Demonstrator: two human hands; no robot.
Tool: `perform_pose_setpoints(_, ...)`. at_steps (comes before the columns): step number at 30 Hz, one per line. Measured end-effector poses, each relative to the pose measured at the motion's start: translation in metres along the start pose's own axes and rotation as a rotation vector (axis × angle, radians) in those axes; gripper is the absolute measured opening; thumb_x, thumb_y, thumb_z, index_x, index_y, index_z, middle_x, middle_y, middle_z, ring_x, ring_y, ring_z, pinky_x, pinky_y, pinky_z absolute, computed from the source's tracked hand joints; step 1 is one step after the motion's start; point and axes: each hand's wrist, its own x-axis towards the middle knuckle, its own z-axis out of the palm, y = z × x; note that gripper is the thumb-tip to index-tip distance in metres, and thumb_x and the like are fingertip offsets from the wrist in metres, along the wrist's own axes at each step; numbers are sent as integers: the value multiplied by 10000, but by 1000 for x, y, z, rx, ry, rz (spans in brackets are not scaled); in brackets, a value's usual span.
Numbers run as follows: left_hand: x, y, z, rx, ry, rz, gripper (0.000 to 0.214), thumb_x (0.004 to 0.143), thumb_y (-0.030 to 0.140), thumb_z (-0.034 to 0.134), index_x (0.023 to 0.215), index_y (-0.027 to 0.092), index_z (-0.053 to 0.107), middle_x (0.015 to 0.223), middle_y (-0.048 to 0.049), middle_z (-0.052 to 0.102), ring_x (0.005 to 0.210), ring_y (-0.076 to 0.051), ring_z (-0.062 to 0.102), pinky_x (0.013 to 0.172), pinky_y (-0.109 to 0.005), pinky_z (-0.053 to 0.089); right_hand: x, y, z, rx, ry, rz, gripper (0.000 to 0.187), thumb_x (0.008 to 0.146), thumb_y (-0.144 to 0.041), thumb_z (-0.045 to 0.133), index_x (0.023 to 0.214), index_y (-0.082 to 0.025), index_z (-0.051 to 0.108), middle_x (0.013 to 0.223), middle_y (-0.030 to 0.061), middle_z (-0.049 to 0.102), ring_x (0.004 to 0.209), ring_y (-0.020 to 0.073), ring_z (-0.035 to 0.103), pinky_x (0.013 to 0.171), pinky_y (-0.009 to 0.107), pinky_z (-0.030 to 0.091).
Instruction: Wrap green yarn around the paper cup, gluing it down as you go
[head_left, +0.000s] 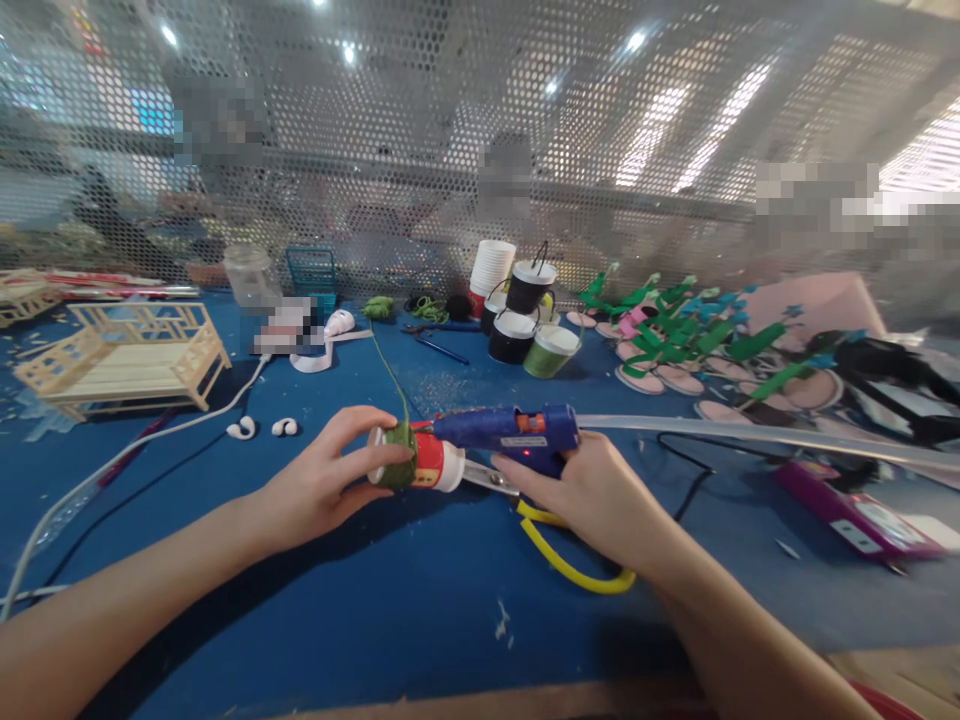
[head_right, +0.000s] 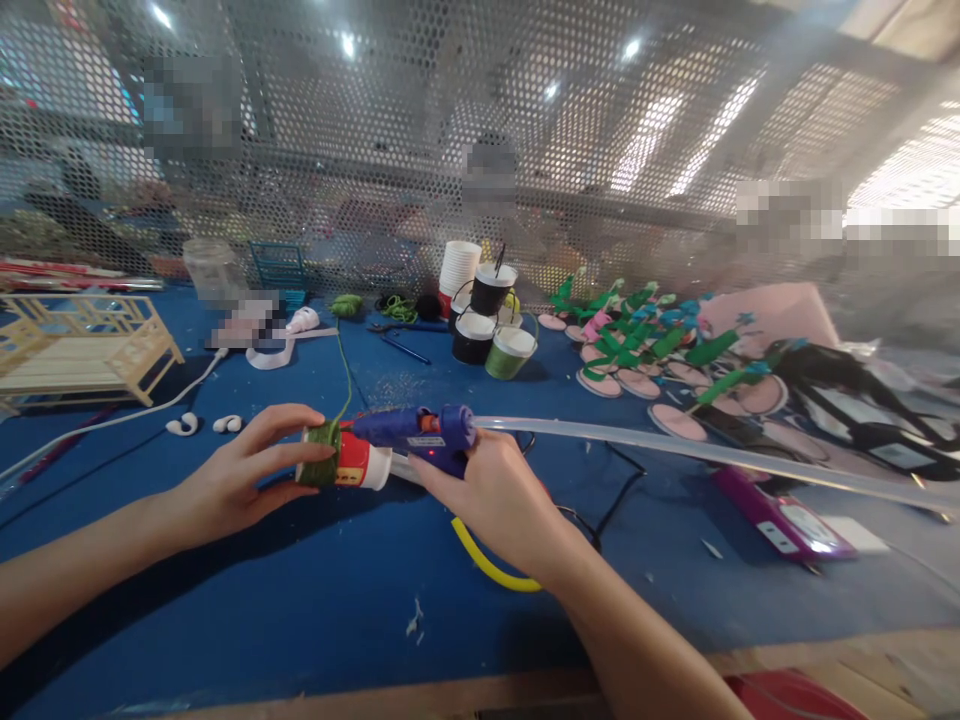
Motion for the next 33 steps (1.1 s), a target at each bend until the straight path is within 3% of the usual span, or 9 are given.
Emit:
perform_pose_setpoints(6, -1, -1, 0, 6, 3, 17, 274, 849, 127, 491, 1104, 226, 483, 1143, -99, 434, 1112, -237, 427, 918, -413, 430, 0, 1, 1, -15, 16, 17, 270, 707, -384, 571, 754, -124, 629, 562, 10, 596, 497, 143, 519, 445, 243, 432)
perform_pose_setpoints(10, -1, -1, 0, -31, 10, -48, 280, 841, 128, 502, 1106, 214, 475, 1146, -100, 429, 1097, -224, 440, 904, -389, 446, -2, -2, 0, -6, -3, 12, 272, 723, -379, 556, 793, -133, 647, 606, 26, 629, 546, 163, 554, 513, 264, 464)
perform_pose_setpoints(22, 0, -2, -2, -118, 36, -143, 336, 815, 158, 554, 1129, 226, 452, 1130, -94, 434, 1069, -224, 455, 893, -421, 449, -7, 1, 2, 12, -47, 45, 325, 720, -473, 554, 746, -159, 633, 547, 14, 610, 485, 150, 535, 434, 237, 439)
perform_pose_setpoints(33, 4, -1, -5, -177, 24, -206, 336, 807, 192, 577, 1122, 210, 461, 1101, -89, 452, 1080, -220, 454, 924, -425, 424, -7, -2, 1, -4, -87, 1, 272, 743, -408, 542, 759, -161, 655, 558, 8, 618, 504, 152, 546, 463, 240, 447)
